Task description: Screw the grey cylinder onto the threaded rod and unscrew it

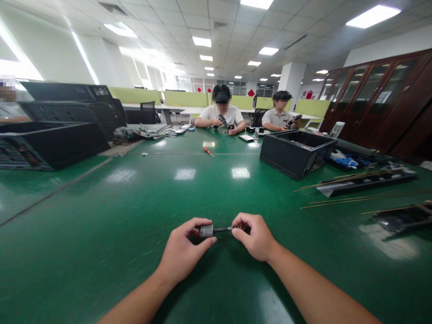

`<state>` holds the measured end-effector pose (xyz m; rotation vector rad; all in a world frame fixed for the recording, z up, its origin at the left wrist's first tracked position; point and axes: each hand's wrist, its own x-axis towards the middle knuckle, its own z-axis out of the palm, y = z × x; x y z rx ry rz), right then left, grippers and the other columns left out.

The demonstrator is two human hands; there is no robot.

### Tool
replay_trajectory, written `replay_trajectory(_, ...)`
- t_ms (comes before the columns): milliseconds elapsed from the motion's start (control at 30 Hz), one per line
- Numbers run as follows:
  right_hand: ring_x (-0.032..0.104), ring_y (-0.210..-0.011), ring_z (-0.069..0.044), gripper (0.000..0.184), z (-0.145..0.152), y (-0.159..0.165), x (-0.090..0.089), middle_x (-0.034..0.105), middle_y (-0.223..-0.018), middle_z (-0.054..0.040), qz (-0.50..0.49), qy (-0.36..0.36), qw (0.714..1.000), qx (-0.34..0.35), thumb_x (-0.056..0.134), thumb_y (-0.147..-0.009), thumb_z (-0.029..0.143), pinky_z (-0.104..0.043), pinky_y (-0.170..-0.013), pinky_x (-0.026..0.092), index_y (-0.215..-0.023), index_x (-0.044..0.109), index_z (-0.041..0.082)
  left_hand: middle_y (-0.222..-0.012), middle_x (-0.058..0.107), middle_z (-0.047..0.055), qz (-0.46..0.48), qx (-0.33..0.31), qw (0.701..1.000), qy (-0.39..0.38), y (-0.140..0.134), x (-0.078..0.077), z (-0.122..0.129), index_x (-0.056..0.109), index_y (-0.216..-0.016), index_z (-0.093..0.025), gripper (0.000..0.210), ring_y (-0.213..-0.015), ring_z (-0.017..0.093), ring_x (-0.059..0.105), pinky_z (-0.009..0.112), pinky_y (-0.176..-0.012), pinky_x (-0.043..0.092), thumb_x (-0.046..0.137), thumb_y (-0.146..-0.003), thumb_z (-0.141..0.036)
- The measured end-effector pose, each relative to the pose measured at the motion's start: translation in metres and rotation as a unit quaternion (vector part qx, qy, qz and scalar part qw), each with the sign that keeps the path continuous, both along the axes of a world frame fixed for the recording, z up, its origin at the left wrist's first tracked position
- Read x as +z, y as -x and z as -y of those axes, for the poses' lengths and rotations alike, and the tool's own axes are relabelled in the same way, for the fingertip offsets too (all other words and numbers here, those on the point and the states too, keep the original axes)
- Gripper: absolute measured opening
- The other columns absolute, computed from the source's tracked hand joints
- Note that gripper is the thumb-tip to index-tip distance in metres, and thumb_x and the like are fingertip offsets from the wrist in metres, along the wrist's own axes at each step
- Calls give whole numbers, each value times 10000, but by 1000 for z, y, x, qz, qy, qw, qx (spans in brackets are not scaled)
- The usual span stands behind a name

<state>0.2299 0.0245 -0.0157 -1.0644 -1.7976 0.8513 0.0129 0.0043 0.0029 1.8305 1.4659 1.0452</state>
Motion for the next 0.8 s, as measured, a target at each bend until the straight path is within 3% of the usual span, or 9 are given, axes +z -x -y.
replay_trajectory(567,552,-610,-144,67,-1,-6,2,606,-640,3,-9,-29,999,-20,604,-790,211,-245,-600,418,-739,630,177,-882,718,29,11,10,1000,16,3,2,0,684,-1009,-199,345,-771,216,665,342,-745,511,748,-727,-387)
replay_trajectory(667,530,-562,-136,180,-4,-8,-1,585,-609,0,-69,-22,996,-43,539,-838,260,-245,-566,412,-682,581,180,-863,717,34,27,23,999,13,4,1,-3,681,-979,-187,355,-772,217,672,329,-733,521,754,-725,-423)
replay_trajectory(800,451,-474,-122,382,-11,-8,-10,480,-495,11,-119,12,990,-78,405,-903,326,-238,-487,355,-543,454,207,-885,721,46,125,36,991,17,9,0,-10,659,-996,-164,410,-814,208,692,300,-768,551,772,-709,-434)
